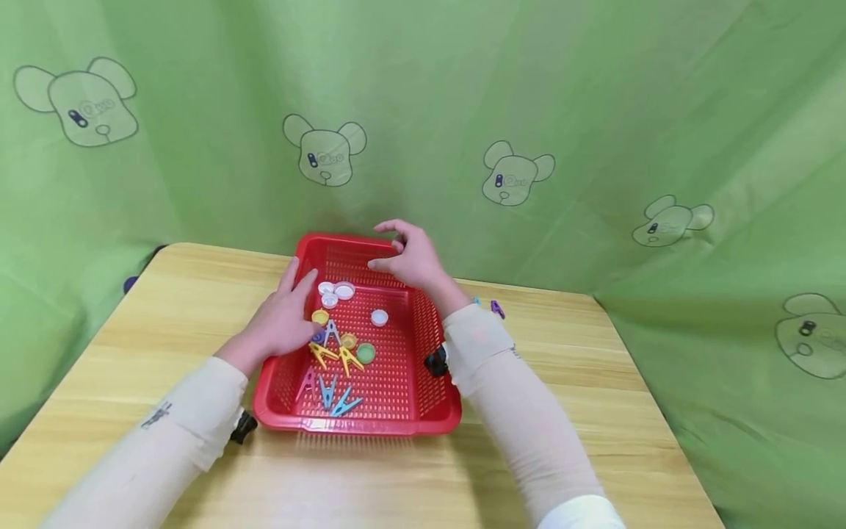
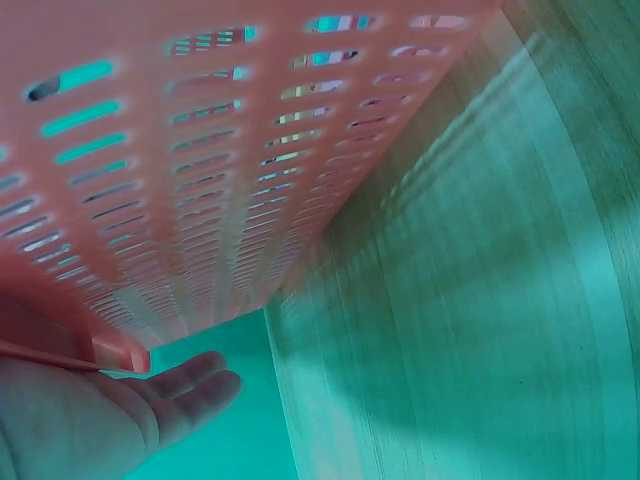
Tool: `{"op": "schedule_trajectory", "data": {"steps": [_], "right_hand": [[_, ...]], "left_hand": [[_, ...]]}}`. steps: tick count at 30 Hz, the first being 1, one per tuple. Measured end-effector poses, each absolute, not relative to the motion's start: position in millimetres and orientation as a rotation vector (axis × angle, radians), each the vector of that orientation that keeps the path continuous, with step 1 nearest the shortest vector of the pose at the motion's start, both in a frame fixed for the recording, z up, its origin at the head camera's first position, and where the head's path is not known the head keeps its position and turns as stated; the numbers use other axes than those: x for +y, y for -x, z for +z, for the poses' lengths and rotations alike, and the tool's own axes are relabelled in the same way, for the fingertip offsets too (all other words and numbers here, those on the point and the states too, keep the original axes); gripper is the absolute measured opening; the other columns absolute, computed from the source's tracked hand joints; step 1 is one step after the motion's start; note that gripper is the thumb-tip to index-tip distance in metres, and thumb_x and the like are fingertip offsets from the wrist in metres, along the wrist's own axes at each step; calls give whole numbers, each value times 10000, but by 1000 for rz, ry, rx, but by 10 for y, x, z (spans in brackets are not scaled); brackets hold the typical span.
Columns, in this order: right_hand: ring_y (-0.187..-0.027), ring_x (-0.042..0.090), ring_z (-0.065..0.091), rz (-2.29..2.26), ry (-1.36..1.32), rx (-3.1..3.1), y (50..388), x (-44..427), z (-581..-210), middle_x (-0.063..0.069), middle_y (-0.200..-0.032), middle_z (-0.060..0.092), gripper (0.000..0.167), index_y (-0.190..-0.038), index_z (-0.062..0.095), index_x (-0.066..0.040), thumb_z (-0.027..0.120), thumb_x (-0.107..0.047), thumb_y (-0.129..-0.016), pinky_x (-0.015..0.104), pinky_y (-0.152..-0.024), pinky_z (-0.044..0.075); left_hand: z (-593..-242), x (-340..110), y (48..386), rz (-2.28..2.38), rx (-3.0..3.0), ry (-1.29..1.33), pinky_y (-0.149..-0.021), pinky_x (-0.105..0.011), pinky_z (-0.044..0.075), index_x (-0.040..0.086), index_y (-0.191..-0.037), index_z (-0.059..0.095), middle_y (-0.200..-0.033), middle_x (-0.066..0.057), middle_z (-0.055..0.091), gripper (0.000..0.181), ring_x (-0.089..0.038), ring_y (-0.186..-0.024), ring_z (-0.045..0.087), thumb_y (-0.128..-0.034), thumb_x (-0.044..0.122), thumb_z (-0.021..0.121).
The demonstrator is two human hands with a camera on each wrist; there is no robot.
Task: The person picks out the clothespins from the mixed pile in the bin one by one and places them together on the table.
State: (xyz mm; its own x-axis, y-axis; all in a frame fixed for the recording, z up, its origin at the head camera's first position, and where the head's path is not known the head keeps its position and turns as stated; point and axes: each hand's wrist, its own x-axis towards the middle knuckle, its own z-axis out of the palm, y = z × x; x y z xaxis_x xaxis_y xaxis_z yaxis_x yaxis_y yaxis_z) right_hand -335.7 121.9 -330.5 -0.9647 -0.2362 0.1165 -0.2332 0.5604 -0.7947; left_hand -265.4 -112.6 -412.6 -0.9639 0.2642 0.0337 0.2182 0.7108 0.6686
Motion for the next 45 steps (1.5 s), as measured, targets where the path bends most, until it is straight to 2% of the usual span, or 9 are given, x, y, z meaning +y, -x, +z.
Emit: {"op": "schedule_trajectory", "data": {"steps": [5, 12, 24, 29, 31, 33, 36, 40, 45], "right_hand": [[-693, 173, 358, -1416, 384, 2737, 3339, 1131, -3390, 30, -734, 355, 536, -1290, 638, -170, 851, -110, -801, 302, -630, 368], [-726, 179, 368, -1413, 382, 2708, 3289, 1020, -3548, 37, -757, 358, 490, -1251, 654, -194, 841, -95, -809, 295, -637, 379], [-710, 180, 375, -1375, 450, 2638, 3241, 934, -3836, 43, -756, 375, 481, -1267, 657, -134, 830, -91, -820, 274, -595, 374], [-826, 211, 484, -1257, 451, 2602, 3267, 923, -3927, 137, -1007, 584, 498, -1250, 669, -131, 837, -33, -792, 270, -621, 434], [-923, 229, 528, -1176, 459, 2597, 3277, 912, -3960, 154, -1179, 602, 510, -1255, 669, -126, 843, -34, -784, 262, -666, 478], [-972, 246, 558, -1118, 468, 2598, 3286, 897, -3988, 147, -1225, 605, 492, -1236, 676, -130, 841, -29, -783, 273, -700, 515], [-1017, 231, 560, -1030, 482, 2615, 3288, 877, -4037, 120, -1212, 611, 458, -1206, 686, -142, 842, -43, -787, 284, -779, 534], [-980, 211, 560, -953, 484, 2602, 3271, 861, -4105, 106, -1182, 613, 441, -1189, 692, -150, 843, -51, -787, 305, -777, 543], [-969, 192, 589, -878, 478, 2590, 3240, 850, -4185, 54, -1135, 620, 441, -1173, 694, -166, 856, -68, -775, 308, -777, 561]], "left_hand": [[-4123, -1119, 2675, 1065, 2883, -428, -945, -593, 488, 37, -1597, 162, -1641, -147, -163, 978, -541, -1305, 393, -815, 101, 745], [-4105, -1119, 2661, 1086, 2848, -418, -865, -556, 546, 62, -1605, 143, -1642, -122, -180, 979, -528, -1292, 416, -831, 88, 742], [-4065, -1125, 2628, 1086, 2830, -400, -792, -520, 585, 82, -1610, 136, -1641, -97, -195, 961, -517, -1267, 450, -854, 97, 730], [-4041, -1125, 2630, 1079, 2843, -410, -836, -547, 562, 61, -1605, 143, -1642, -105, -189, 963, -525, -1290, 422, -845, 96, 735], [-4032, -1131, 2638, 1087, 2847, -409, -827, -547, 565, 56, -1603, 151, -1644, -107, -180, 963, -524, -1283, 430, -841, 94, 738], [-4027, -1137, 2650, 1086, 2856, -409, -822, -547, 568, 48, -1600, 159, -1645, -114, -170, 962, -522, -1268, 447, -833, 95, 739], [-4042, -1144, 2661, 1076, 2867, -405, -850, -553, 555, 42, -1598, 166, -1646, -119, -164, 967, -515, -1282, 437, -825, 102, 743], [-4085, -1140, 2668, 1051, 2875, -410, -922, -575, 508, 26, -1593, 168, -1644, -126, -167, 967, -514, -1339, 369, -820, 106, 743], [-4132, -1132, 2666, 1052, 2871, -410, -929, -578, 504, 21, -1591, 174, -1645, -133, -157, 956, -512, -1356, 345, -820, 100, 734]]}}
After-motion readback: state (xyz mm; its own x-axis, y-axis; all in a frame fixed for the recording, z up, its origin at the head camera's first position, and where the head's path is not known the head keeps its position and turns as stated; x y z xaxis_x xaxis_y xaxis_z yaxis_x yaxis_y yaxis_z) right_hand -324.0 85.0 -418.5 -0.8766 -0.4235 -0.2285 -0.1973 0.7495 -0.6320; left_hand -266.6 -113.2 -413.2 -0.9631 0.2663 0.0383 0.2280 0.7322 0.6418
